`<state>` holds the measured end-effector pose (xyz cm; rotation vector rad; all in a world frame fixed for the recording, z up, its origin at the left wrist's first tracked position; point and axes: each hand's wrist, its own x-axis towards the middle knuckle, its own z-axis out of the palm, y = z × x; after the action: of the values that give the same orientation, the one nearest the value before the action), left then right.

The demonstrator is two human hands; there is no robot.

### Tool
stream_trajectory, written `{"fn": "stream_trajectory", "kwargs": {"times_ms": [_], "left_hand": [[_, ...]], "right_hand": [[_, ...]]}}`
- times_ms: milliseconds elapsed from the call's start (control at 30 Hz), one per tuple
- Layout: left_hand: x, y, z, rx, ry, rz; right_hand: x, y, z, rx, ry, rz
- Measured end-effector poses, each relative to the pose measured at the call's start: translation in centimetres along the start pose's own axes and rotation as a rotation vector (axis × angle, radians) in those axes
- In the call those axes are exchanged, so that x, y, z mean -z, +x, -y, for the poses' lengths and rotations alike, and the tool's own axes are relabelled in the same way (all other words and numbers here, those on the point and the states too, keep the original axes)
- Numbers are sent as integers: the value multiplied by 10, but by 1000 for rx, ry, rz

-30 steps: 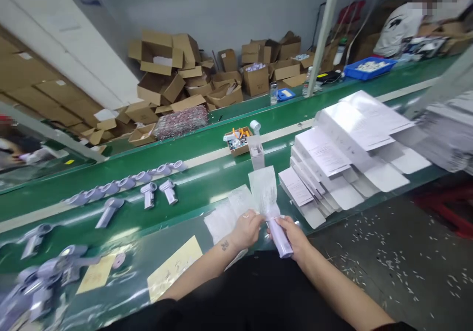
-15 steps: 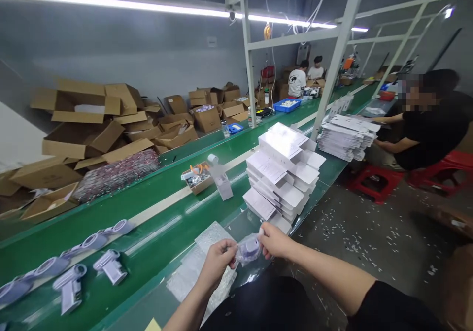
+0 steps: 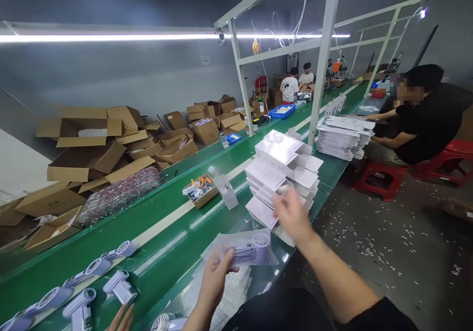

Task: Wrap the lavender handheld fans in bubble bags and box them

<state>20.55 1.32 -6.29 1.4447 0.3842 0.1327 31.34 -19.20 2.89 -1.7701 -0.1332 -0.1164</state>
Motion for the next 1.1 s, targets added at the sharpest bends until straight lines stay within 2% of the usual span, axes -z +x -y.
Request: {"fn": "stream_trajectory", "kwargs": {"times_ms": [33,67,133,200,267,367,467,533,600,700,800,900,1000,1100], "left_hand": [[4,1,-1,19,-34,-69],[8,1,-2,30,-50,-116],[16,3,-6,27,-74,-167],[24,4,-9,24,-135,-214],[35,5,-12,26,-204,-263],[59,8,-18,31,-306,-341],[85,8,-29,2,-538,-489],[96,7,-37,-31,-674,-537],[102,6,-42,-33,-760,-570],[101,7,-45,-10,-833,-598],[96,8,-45,-7,-859,-606],[97,7,-45,-17,-899,-630],[106,6,-44,-19,-934,-684],[111,8,-33,-21,-889,-711]], "right_hand": [[16,16,2,4,-106,-193],[31,32,4,-6,-213,-281],[49,59,6,-40,-371,-228],[54,72,12,-24,-531,-156],[50,69,24,63,-742,-180],[33,40,45,274,-1064,-213],[6,6,55,505,-1237,-52],[-14,-9,51,648,-1278,92],[-33,-16,42,758,-1273,189],[-52,-17,32,851,-1209,225],[-60,-12,29,903,-1139,271],[-67,-11,18,921,-1096,453],[-83,-16,-13,839,-1050,697],[-102,-21,-60,716,-1014,927]]}}
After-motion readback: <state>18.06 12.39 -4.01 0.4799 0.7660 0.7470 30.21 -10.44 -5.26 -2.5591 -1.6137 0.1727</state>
